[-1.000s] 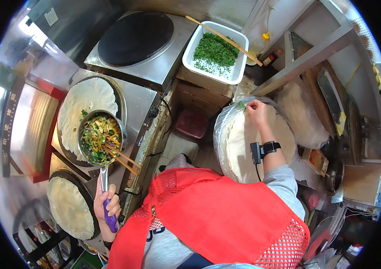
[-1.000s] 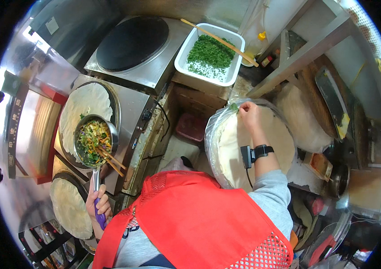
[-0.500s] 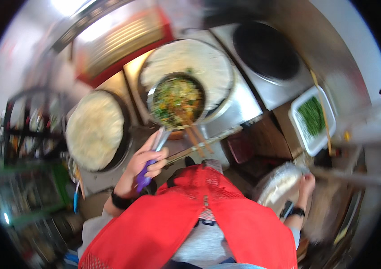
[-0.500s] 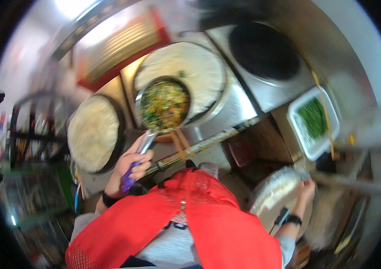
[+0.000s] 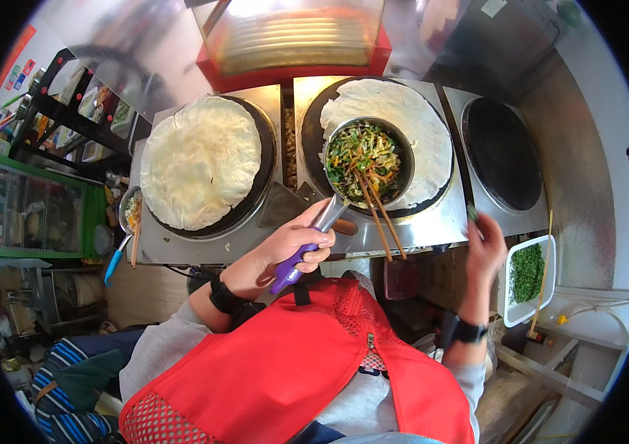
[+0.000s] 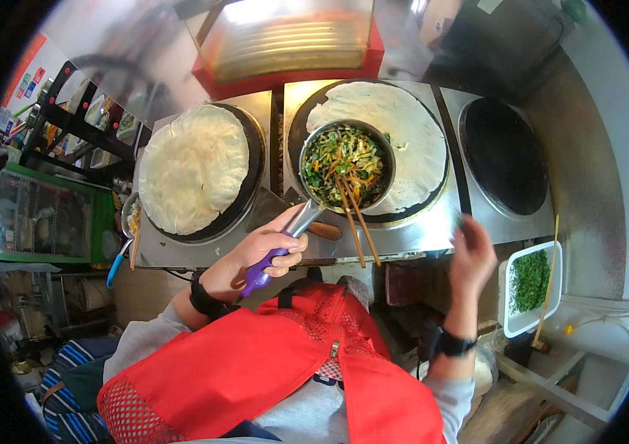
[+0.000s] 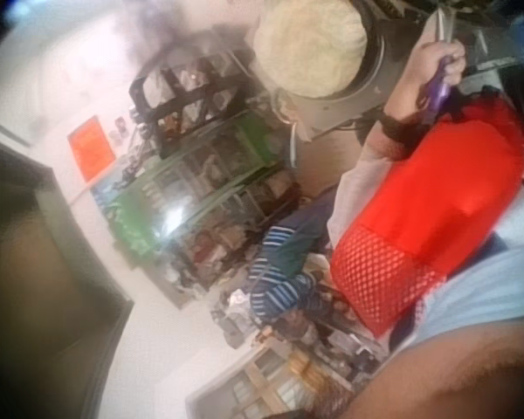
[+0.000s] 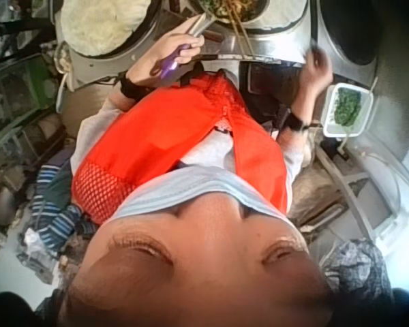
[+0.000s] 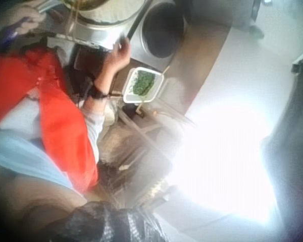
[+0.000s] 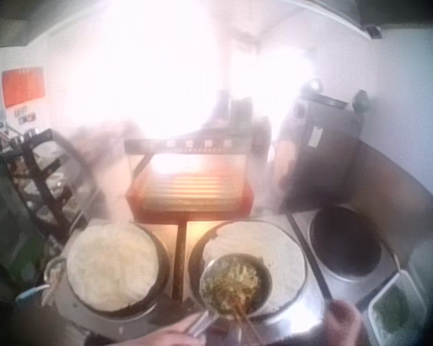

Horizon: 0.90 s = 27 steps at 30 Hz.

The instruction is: The person assembles wraps by spreading a cooked vegetable and egg mixture onto thin flatbreads on a griddle, then adds seasonings and sauces. They use chopsticks and a spatula to handle the ingredients and a ladle to transfer the mixture.

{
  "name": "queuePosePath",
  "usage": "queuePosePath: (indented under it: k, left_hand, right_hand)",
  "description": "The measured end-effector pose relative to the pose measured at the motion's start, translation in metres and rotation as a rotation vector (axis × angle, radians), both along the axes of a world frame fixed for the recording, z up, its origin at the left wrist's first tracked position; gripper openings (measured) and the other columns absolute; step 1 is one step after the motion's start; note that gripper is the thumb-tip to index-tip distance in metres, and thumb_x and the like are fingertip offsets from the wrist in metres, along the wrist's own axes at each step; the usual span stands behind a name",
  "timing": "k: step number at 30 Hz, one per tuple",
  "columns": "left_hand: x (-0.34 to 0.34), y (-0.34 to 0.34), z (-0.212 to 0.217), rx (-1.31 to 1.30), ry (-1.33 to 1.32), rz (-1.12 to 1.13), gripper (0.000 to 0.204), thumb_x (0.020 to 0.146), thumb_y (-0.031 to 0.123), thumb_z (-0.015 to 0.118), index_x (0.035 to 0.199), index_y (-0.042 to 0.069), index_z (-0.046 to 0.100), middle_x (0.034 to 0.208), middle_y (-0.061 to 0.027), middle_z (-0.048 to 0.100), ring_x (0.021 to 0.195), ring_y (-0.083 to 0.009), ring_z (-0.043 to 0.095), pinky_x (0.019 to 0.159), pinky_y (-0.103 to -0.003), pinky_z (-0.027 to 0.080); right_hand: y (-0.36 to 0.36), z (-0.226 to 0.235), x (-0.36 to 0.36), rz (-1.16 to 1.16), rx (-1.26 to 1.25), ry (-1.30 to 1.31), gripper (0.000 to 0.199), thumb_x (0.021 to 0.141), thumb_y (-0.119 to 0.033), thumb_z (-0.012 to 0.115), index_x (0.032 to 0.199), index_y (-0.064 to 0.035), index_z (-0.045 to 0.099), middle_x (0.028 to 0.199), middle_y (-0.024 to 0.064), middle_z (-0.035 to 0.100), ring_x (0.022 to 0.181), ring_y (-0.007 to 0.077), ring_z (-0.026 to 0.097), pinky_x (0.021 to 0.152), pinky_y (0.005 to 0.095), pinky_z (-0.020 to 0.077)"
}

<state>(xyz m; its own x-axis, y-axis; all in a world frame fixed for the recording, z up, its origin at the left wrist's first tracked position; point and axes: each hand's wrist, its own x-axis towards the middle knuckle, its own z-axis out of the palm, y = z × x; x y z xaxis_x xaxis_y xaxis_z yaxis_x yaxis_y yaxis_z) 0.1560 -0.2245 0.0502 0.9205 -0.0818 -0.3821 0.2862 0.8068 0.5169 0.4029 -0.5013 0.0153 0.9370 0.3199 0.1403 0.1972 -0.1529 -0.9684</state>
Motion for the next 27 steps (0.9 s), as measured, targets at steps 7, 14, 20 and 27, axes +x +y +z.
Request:
queuePosePath:
  k: [7,14,20,27]
  left_hand:
    - [0.006,-0.007,-0.01,-0.031,-0.026,0.054,0.07,0.087,0.002,0.046,0.148,0.02,0.017,0.077,-0.0027,0.041,0.053,-0.0057,0.041,0.041,-0.018,0.035]
    - [0.012,-0.012,-0.032,-0.11,-0.063,0.103,0.064,0.087,0.0,0.049,0.141,0.022,0.023,0.074,-0.0016,0.042,0.054,-0.0066,0.039,0.041,-0.02,0.032]
    - [0.028,-0.024,-0.051,-0.101,-0.119,0.209,0.059,0.088,-0.001,0.047,0.138,0.02,0.024,0.074,-0.0037,0.044,0.053,-0.0075,0.041,0.04,-0.02,0.033]
    - [0.055,-0.023,-0.059,0.002,-0.063,0.186,0.061,0.087,0.0,0.048,0.139,0.021,0.025,0.067,-0.0026,0.044,0.046,-0.0075,0.04,0.039,-0.021,0.033]
  right_hand:
    - [0.133,0.033,-0.01,0.366,-0.241,-0.272,0.036,0.082,0.008,0.061,0.117,-0.0014,0.061,0.116,0.0094,0.06,0.09,0.0144,0.064,0.072,0.0238,0.0533]
    - [0.155,0.032,0.021,0.612,-0.241,-0.477,0.012,0.083,0.0,0.064,0.094,-0.0008,0.068,0.084,0.0116,0.066,0.077,0.0191,0.064,0.068,0.0294,0.0511]
    - [0.117,0.002,0.005,0.854,-0.313,-0.746,0.065,0.061,0.002,0.078,0.121,-0.0169,0.063,0.114,0.0122,0.045,0.081,0.0199,0.052,0.065,0.0308,0.0469]
    - [0.129,0.001,0.038,0.675,-0.12,-0.542,0.009,0.086,-0.005,0.063,0.092,0.0022,0.064,0.08,0.0131,0.063,0.072,0.0223,0.062,0.063,0.0316,0.0499]
